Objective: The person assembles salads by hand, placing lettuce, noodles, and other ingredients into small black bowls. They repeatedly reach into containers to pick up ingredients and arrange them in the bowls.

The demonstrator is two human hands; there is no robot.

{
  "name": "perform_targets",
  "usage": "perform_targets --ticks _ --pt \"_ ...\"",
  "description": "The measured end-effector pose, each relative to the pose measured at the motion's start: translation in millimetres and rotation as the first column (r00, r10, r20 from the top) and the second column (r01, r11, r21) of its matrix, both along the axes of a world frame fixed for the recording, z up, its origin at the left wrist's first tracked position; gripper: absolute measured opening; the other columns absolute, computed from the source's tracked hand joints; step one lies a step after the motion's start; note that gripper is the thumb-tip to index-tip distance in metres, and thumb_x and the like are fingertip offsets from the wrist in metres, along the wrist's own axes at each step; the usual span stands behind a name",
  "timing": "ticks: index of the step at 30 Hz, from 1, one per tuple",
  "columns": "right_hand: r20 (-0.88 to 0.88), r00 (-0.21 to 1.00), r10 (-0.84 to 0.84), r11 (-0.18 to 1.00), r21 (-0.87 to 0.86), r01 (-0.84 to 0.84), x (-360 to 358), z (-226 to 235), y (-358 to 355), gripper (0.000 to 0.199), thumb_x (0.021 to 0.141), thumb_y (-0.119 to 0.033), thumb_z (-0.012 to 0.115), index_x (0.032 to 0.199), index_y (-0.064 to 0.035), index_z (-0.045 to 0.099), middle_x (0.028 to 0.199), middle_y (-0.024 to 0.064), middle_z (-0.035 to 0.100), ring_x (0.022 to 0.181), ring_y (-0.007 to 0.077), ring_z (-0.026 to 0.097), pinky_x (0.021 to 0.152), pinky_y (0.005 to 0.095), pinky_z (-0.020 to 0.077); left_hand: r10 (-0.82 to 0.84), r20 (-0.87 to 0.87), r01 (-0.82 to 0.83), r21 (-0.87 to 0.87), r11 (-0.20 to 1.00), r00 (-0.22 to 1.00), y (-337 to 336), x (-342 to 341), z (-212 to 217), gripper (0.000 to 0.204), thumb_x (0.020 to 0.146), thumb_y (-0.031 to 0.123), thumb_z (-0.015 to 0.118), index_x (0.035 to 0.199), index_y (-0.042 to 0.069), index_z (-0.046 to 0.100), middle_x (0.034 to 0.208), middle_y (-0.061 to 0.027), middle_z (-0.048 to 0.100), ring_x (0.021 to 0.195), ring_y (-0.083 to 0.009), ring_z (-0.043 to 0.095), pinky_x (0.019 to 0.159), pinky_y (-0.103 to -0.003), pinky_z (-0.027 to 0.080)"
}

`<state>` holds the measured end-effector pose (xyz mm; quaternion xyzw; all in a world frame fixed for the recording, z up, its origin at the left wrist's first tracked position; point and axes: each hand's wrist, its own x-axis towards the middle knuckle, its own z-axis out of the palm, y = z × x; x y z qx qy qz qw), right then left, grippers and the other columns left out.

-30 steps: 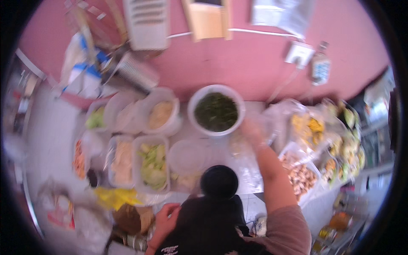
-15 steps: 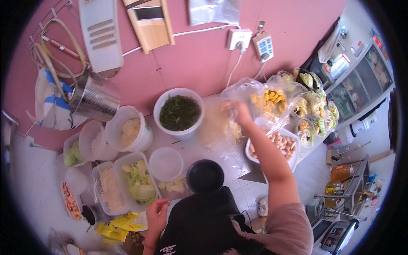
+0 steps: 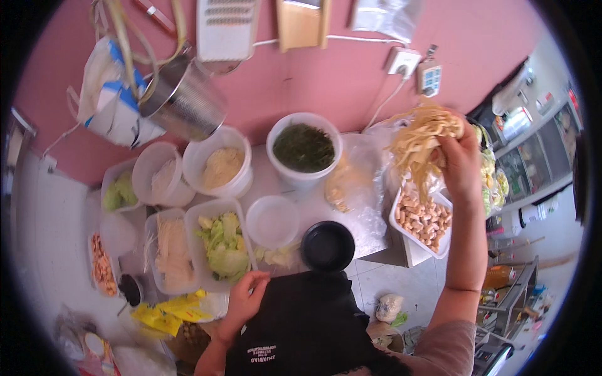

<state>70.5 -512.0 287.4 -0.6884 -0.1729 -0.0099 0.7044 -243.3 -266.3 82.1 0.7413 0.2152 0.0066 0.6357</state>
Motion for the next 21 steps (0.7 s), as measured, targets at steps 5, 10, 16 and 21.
perform_targets --ticks 5,10,16,21 --pt "-0.073 0.963 0.26 0.965 -0.012 -0.262 -26.8 -10.6 16.6 0.029 0.088 -0.002 0.047 0.116 -0.0003 0.051 0.094 0.0047 0.061 0.072 0.0081 0.059 0.058 0.0211 0.0481 0.04 0.024 -0.039 -0.029 0.999 0.999 14.1 -8.8 -2.4 0.018 0.089 0.006 0.055 0.105 -0.001 0.058 0.097 -0.0109 0.065 0.091 -0.0178 0.064 0.082 -0.028 0.049" --pt "-0.263 0.89 0.372 0.917 -0.044 -0.396 -61.4 -83.9 87.1 0.031 0.086 0.001 0.045 0.117 -0.0015 0.05 0.094 0.0052 0.061 0.072 0.01 0.06 0.058 0.0218 0.0505 0.061 -0.012 -0.062 -0.016 0.998 0.998 23.7 -25.3 -7.3 0.018 0.089 0.006 0.055 0.106 -0.001 0.057 0.099 -0.0104 0.065 0.093 -0.0172 0.064 0.082 -0.029 0.049" --pt "0.061 0.793 0.606 0.566 -0.733 -0.376 -77.8 -193.8 160.2 0.035 0.075 0.002 0.049 0.109 -0.0078 0.053 0.087 0.0196 0.062 0.08 0.0375 0.06 0.07 0.0425 0.0492 0.072 -0.036 -0.074 -0.057 0.996 0.997 30.5 -36.8 -9.5 0.017 0.091 0.005 0.052 0.106 -0.001 0.055 0.101 -0.0095 0.064 0.094 -0.0162 0.063 0.083 -0.029 0.049" --pt "-0.026 0.807 0.59 0.627 -0.616 -0.478 -74.6 -157.2 161.1 0.04 0.071 0.004 0.053 0.109 -0.0053 0.055 0.09 0.0213 0.061 0.082 0.0395 0.059 0.073 0.0422 0.0488 0.122 -0.075 -0.125 -0.03 0.992 0.99 33.5 -38.7 -13.1 0.016 0.091 0.006 0.053 0.105 0.0 0.056 0.099 -0.0096 0.064 0.092 -0.0153 0.062 0.082 -0.028 0.049"
